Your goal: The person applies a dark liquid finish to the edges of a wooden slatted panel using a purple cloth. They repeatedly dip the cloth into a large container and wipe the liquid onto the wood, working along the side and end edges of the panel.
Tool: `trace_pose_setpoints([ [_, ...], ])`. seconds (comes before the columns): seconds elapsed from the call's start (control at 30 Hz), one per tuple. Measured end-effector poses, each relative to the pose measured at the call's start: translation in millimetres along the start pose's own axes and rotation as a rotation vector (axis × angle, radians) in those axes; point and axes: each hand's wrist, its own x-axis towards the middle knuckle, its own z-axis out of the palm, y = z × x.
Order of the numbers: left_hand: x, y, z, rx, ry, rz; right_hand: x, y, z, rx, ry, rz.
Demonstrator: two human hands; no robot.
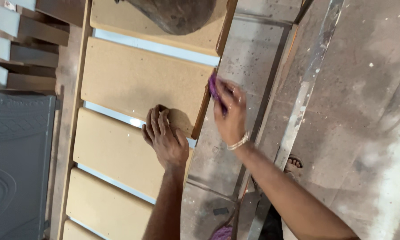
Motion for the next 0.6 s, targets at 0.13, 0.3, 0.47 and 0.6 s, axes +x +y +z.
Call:
trace_pose_setpoints([
  [0.13,1,2,-1,-0.01,-0.002,-0.006,-17,-4,-19,0.029,-0.107,0.067],
  [0.3,1,2,1,-0.014,-0.002,-0.016,41,30,8,0.295,0.002,0.249],
  [0.47,1,1,2,-0.001,0.021,0.025,-6,8,7,-0.018,-0.035,0.061],
  [0.6,0,0,4,0.021,0.01,0.011,3,-1,-17,0.152,-0.139,0.313],
])
